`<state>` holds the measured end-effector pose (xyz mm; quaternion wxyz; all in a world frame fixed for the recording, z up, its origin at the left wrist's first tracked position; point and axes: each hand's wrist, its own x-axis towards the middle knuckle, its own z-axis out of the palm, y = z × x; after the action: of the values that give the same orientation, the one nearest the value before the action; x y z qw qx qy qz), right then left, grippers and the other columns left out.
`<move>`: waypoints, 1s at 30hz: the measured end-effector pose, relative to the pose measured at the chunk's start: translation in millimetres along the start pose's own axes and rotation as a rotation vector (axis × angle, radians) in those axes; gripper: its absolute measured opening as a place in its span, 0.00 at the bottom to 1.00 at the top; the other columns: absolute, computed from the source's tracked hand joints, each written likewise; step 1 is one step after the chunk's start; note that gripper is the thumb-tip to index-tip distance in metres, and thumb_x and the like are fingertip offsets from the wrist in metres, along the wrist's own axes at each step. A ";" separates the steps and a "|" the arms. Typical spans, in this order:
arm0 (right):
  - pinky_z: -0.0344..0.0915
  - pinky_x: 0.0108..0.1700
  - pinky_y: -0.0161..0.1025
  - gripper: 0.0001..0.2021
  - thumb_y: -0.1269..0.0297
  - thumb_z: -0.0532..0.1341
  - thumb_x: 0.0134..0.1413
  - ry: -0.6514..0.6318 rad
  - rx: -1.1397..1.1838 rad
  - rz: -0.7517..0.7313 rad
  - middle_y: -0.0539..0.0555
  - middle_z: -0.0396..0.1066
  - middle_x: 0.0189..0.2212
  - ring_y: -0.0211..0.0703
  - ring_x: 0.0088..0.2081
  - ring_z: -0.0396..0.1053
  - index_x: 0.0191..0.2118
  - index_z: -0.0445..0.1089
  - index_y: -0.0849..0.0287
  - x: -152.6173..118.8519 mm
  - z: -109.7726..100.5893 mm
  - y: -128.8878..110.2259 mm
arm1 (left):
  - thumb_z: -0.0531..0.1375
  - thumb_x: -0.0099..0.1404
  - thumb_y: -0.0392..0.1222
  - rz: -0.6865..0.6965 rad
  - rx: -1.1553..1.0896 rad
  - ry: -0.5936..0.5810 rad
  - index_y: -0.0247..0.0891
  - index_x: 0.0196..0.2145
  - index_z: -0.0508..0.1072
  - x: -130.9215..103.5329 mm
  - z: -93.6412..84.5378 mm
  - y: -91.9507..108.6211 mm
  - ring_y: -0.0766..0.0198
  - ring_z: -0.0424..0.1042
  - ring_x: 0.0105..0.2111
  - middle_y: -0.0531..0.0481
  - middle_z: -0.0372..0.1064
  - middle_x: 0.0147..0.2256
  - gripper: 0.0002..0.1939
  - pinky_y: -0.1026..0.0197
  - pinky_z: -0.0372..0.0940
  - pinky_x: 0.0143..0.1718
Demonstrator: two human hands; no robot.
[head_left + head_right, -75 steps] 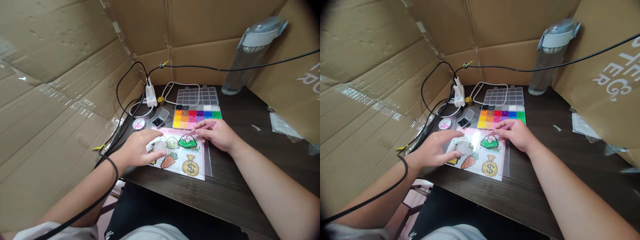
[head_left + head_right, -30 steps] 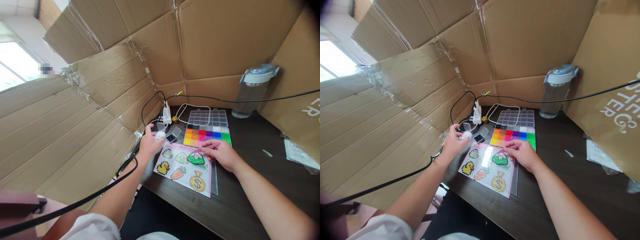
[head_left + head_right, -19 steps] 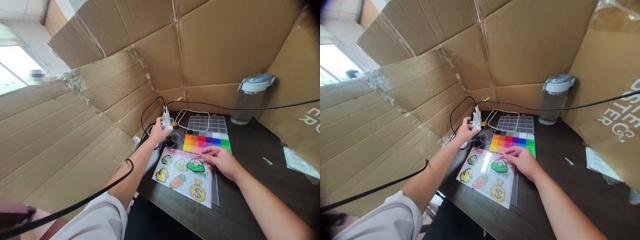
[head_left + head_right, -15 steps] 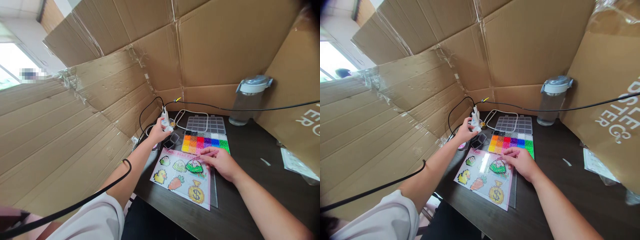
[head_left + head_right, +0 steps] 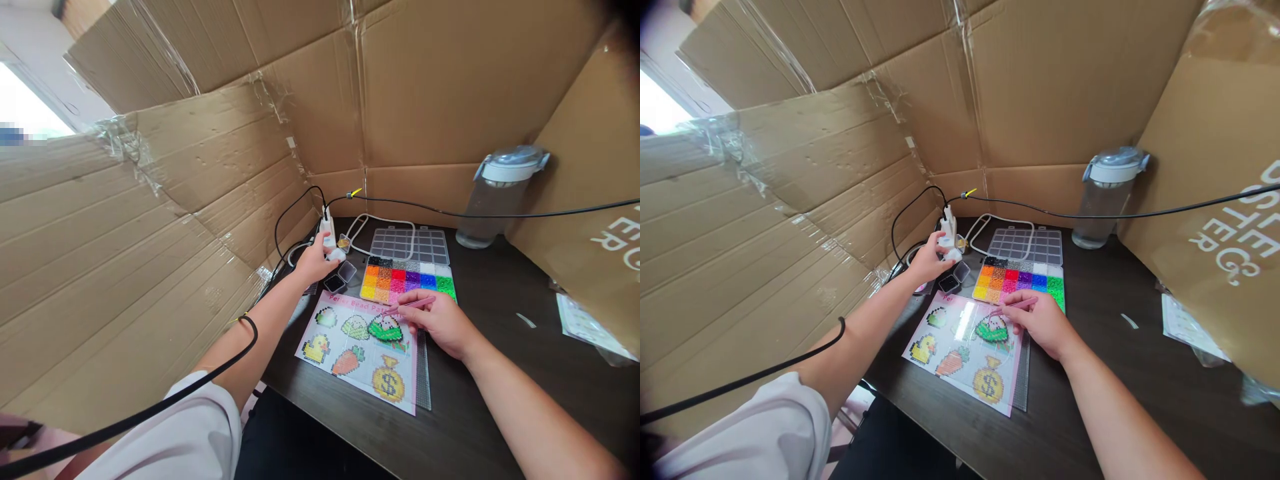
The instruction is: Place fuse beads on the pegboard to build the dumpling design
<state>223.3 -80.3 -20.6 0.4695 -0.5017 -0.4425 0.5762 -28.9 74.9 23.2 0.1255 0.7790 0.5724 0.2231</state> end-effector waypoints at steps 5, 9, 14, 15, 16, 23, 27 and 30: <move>0.59 0.25 0.35 0.22 0.52 0.74 0.34 -0.002 0.005 -0.003 0.51 0.74 0.20 0.35 0.19 0.65 0.33 0.72 0.61 0.4 0.0 0.0 | 0.67 0.55 0.44 0.003 0.009 -0.031 0.46 0.62 0.54 -1.9 2.3 1.5 0.56 0.74 0.44 0.50 0.76 0.44 0.41 0.59 0.63 0.43; 0.59 0.25 0.36 0.22 0.52 0.74 0.34 0.007 0.001 -0.004 0.51 0.75 0.20 0.35 0.19 0.65 0.33 0.71 0.61 0.7 0.5 -1.4 | 0.67 0.54 0.45 0.019 0.017 -0.103 0.46 0.62 0.54 -0.7 0.1 1.9 0.56 0.74 0.43 0.50 0.76 0.44 0.42 0.59 0.63 0.42; 0.59 0.25 0.36 0.21 0.52 0.74 0.35 -0.004 -0.006 -0.014 0.54 0.76 0.22 0.35 0.19 0.65 0.33 0.72 0.61 1.0 0.3 -2.2 | 0.68 0.54 0.44 0.022 0.007 -0.163 0.45 0.62 0.55 2.3 1.4 0.0 0.57 0.74 0.42 0.50 0.77 0.43 0.41 0.59 0.64 0.44; 0.59 0.24 0.36 0.21 0.53 0.74 0.34 -0.003 -0.004 -0.013 0.53 0.76 0.22 0.35 0.19 0.65 0.33 0.72 0.61 1.0 0.1 -2.0 | 0.69 0.54 0.43 0.019 0.003 -0.167 0.45 0.62 0.55 2.9 2.6 -0.5 0.57 0.74 0.43 0.50 0.77 0.43 0.42 0.59 0.65 0.44; 0.59 0.24 0.36 0.21 0.53 0.74 0.34 -0.001 0.000 -0.012 0.53 0.76 0.22 0.35 0.18 0.65 0.33 0.72 0.61 1.0 -0.2 -1.7 | 0.69 0.53 0.43 0.017 -0.002 -0.172 0.45 0.62 0.55 3.5 3.8 -0.8 0.57 0.75 0.43 0.50 0.77 0.43 0.42 0.58 0.65 0.45; 0.62 0.25 0.36 0.22 0.54 0.75 0.33 0.011 0.024 0.006 0.52 0.75 0.21 0.36 0.19 0.66 0.33 0.72 0.61 2.1 -3.3 2.6 | 0.70 0.52 0.40 -0.031 -0.051 -0.194 0.43 0.62 0.56 6.9 8.7 0.7 0.58 0.75 0.42 0.47 0.77 0.44 0.43 0.58 0.66 0.45; 0.62 0.25 0.36 0.22 0.54 0.75 0.33 0.013 0.023 0.002 0.54 0.76 0.23 0.36 0.19 0.65 0.33 0.72 0.62 1.5 -3.3 2.0 | 0.70 0.53 0.39 -0.071 -0.092 -0.186 0.43 0.60 0.59 7.0 12.3 -0.5 0.59 0.75 0.42 0.46 0.76 0.47 0.40 0.58 0.67 0.46; 0.62 0.24 0.36 0.22 0.53 0.75 0.33 0.023 0.041 -0.005 0.55 0.77 0.23 0.35 0.19 0.65 0.33 0.72 0.62 0.4 -3.1 -0.1 | 0.69 0.55 0.38 -0.092 -0.130 -0.180 0.44 0.60 0.58 4.5 15.6 -1.3 0.62 0.75 0.38 0.46 0.75 0.49 0.38 0.59 0.69 0.42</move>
<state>226.4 -79.8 -20.9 0.4863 -0.4976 -0.4265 0.5779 -21.3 80.5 10.0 0.2367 0.7589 0.5784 0.1828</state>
